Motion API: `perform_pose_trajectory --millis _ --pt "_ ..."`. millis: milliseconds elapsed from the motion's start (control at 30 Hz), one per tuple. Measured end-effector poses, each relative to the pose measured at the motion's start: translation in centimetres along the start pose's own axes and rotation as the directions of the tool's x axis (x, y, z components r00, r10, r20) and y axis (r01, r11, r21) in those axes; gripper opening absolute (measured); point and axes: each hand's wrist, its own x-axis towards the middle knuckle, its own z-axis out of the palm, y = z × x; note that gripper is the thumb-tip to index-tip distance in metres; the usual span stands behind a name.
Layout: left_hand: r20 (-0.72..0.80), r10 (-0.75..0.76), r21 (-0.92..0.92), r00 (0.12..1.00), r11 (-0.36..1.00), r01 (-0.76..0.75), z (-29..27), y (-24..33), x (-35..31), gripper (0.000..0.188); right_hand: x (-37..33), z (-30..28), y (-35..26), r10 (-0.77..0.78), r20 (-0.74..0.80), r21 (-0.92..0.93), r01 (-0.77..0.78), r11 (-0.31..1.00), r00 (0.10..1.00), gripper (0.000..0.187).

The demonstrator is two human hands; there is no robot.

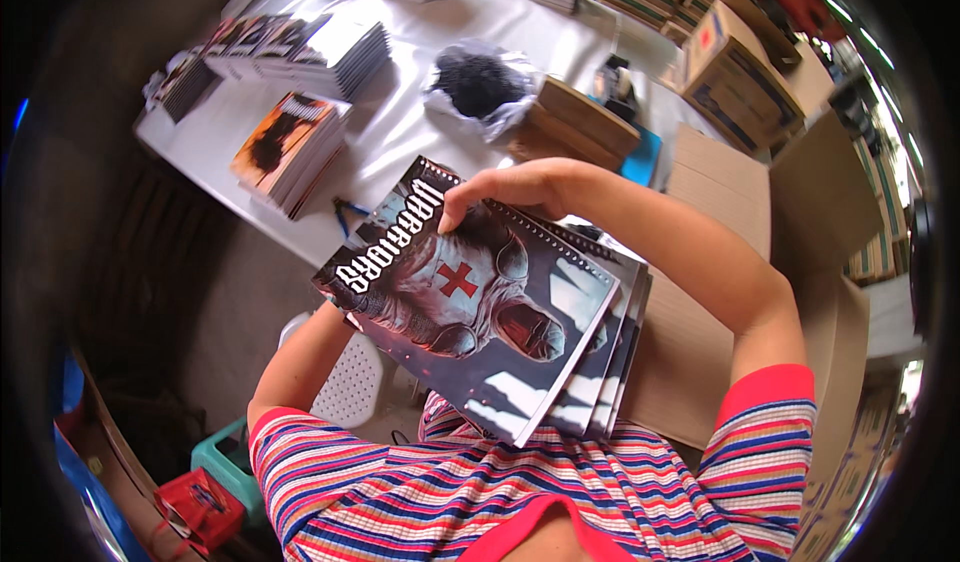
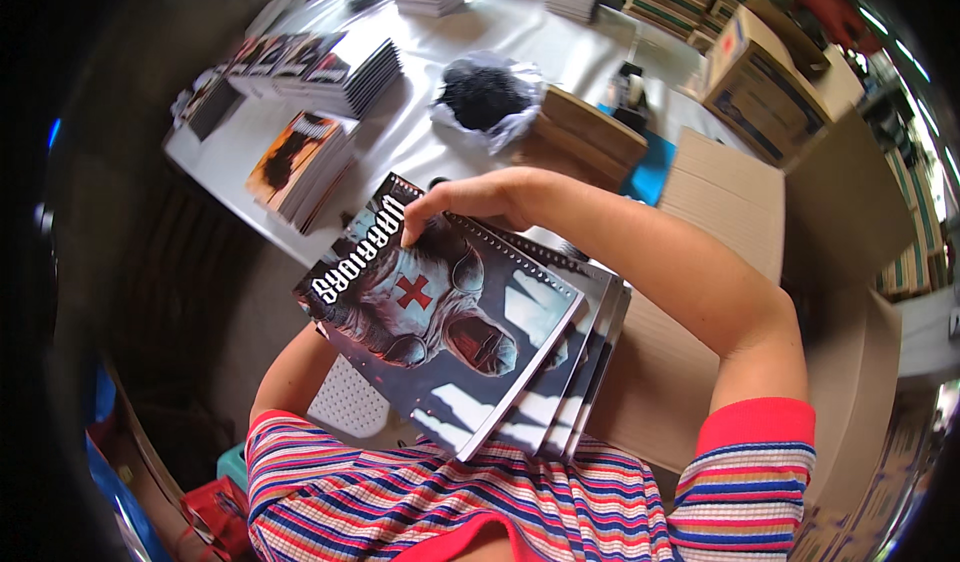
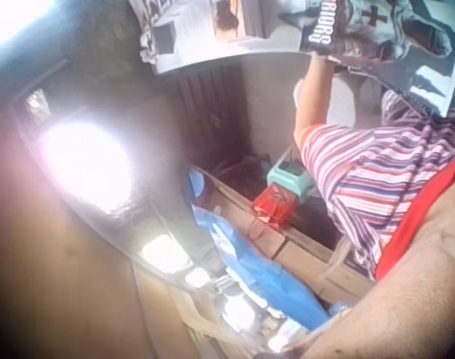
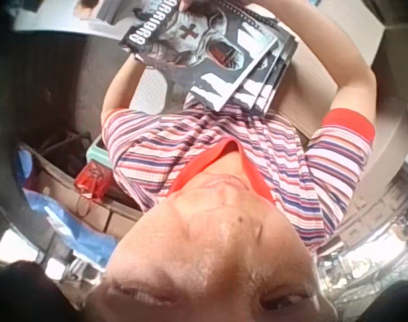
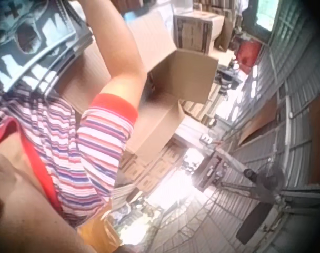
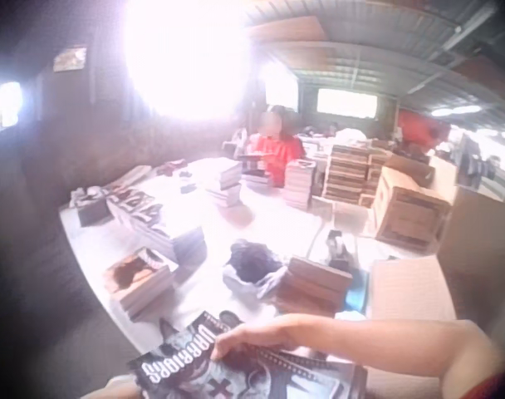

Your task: The person uses pliers to cut the excess length of spiral binding on a stack of notebooks. After trimming, the person places the notebooks into a cardboard box.

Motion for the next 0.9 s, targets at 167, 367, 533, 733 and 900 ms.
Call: perform_pose_trajectory --millis 167,367,533,733,900 --pt "-0.258 0.118 -0.006 0.959 0.992 -0.123 6.7 -0.2 -6.7 0.065 -5.0 5.1 0.4 0.059 0.138 -0.253 -0.022 0.967 0.989 0.035" --pt "-0.354 0.152 0.021 0.923 0.988 -0.154 6.9 -0.7 -9.2 0.064 -6.8 8.9 -1.4 -0.144 0.068 -0.596 0.156 0.788 0.987 0.048" --pt "-0.369 0.163 0.021 0.915 0.986 -0.167 4.5 -1.7 -9.5 0.064 -8.8 8.3 -1.4 -0.358 0.089 -0.83 0.268 0.488 0.929 0.08" --pt "-0.405 0.194 0.053 0.893 0.981 -0.189 2.5 -1.4 -11.0 0.063 -12.5 2.1 3.6 -0.641 -0.226 -0.421 0.52 0.743 0.733 0.119" --pt "-0.418 0.182 0.108 0.89 0.983 -0.15 1.0 0.0 -11.4 0.063 -10.8 5.9 13.6 -0.233 0.005 0.507 0.199 0.839 0.972 0.112"
